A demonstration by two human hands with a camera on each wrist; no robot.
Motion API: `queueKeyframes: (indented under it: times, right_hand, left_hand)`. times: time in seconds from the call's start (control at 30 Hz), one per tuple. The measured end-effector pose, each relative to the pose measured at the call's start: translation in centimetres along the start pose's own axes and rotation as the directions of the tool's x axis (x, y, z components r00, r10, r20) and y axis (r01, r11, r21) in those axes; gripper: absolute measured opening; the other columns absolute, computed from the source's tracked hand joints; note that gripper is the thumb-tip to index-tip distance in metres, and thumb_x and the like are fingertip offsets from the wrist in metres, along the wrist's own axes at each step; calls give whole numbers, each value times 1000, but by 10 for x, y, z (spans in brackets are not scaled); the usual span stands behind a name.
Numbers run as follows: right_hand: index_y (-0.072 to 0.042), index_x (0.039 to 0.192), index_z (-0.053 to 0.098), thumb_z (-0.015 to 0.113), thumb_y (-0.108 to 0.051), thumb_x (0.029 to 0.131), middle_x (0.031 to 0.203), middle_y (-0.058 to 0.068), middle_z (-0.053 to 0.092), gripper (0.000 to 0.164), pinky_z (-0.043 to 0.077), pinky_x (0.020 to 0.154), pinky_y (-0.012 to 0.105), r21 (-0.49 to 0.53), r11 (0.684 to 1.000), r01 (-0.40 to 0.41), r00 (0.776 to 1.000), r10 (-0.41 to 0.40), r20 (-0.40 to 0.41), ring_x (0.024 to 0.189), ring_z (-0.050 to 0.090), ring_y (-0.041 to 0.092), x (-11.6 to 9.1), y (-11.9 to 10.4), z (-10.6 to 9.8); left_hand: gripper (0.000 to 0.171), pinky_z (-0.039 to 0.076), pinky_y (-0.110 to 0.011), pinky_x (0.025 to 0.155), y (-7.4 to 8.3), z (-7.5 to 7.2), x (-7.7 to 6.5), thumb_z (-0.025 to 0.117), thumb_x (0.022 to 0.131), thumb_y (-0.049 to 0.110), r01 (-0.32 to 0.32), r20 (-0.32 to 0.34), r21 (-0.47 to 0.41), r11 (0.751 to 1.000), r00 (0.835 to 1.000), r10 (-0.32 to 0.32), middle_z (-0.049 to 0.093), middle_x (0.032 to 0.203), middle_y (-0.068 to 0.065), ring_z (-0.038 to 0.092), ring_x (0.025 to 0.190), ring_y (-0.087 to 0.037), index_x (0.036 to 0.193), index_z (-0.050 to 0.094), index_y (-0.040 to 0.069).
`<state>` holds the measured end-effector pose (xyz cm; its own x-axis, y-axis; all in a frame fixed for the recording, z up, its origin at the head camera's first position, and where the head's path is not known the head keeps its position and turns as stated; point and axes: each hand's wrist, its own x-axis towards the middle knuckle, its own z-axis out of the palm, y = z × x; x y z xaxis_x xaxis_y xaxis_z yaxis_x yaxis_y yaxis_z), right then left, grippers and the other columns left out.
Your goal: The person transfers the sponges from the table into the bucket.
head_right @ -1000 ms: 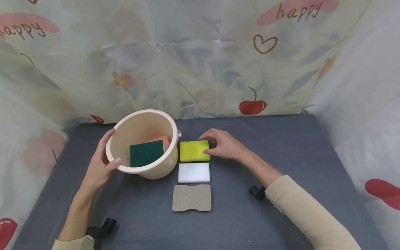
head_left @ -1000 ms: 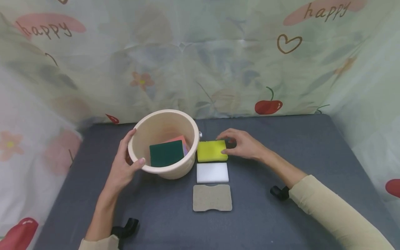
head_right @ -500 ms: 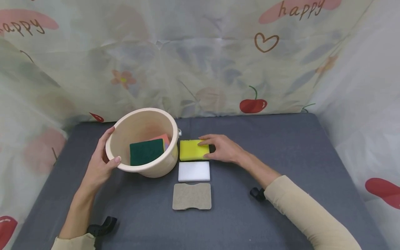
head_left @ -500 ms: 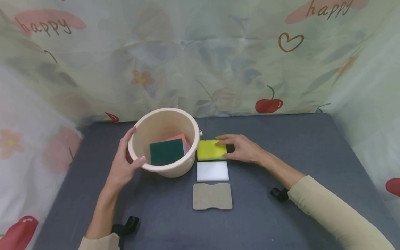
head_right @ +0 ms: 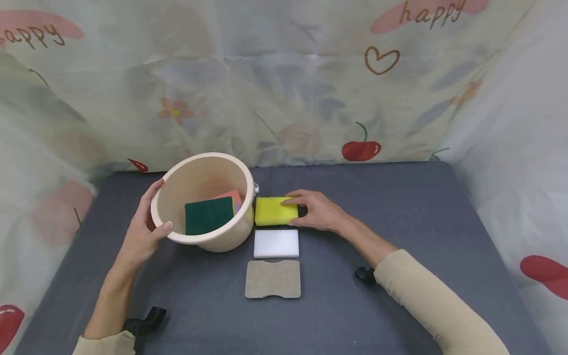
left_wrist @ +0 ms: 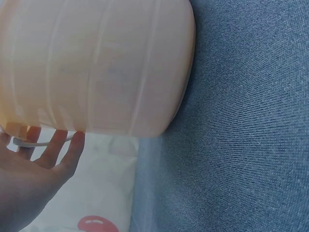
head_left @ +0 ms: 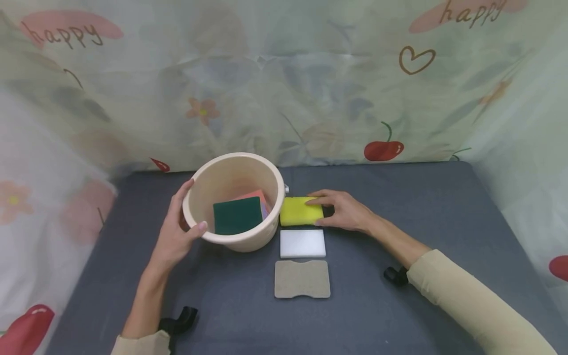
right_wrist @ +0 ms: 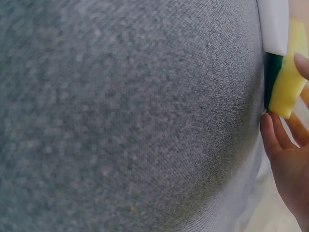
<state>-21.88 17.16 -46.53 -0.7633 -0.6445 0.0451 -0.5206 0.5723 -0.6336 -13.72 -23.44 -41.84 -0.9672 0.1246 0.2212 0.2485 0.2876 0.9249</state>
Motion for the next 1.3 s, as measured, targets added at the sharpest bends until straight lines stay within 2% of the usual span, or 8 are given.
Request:
queueKeyframes:
  times: [0.2, 0.4, 0.7, 0.93, 1.3]
  right_hand:
    - [-18, 131, 66, 81, -27, 83, 137, 3, 57, 51, 49, 97, 43, 85, 995, -48, 999, 50, -18, 122, 57, 23, -2, -1, -2]
    - [-18, 130, 66, 80, -29, 84, 134, 2, 59, 50, 50, 95, 43, 94, 994, -64, 997, 68, -38, 119, 58, 22, -5, -6, -11]
    - [-17, 131, 66, 80, -29, 84, 136, 4, 58, 50, 50, 92, 48, 21, 999, -24, 998, 26, -56, 120, 56, 24, -13, -18, -35]
    - [-19, 131, 66, 80, -33, 84, 135, 1, 58, 52, 49, 90, 48, 13, 999, -36, 996, 36, -81, 117, 56, 21, -18, -26, -53]
    - [-18, 131, 66, 81, -30, 83, 135, 1, 58, 51, 48, 83, 40, -47, 999, 1, 990, -8, -138, 112, 56, 19, -22, -37, -81]
  left_hand:
    - [88, 52, -18, 76, 0, 0, 0, 68, 84, 5, -1, 0, 5, 1000, 1000, 1, 29, 150, -11, 44, 119, -35, 157, 26, 26]
    - [87, 52, -18, 76, -1, 0, 0, 68, 84, 6, 0, -2, 16, 1000, 1000, 0, 29, 151, -11, 45, 118, -34, 157, 25, 27]
    - [87, 52, -18, 75, -2, -1, -1, 68, 85, 7, 11, -4, 14, 1000, 1000, -11, 27, 153, -11, 45, 118, -35, 158, 25, 27]
    - [87, 52, -18, 77, -1, 0, 0, 67, 85, 5, 2, 4, 9, 1000, 1000, -2, 25, 154, -12, 44, 121, -37, 158, 24, 27]
    - [88, 52, -17, 77, -1, 0, 0, 66, 84, 1, 4, -1, 12, 1000, 1000, -4, 28, 152, -12, 45, 120, -36, 158, 25, 26]
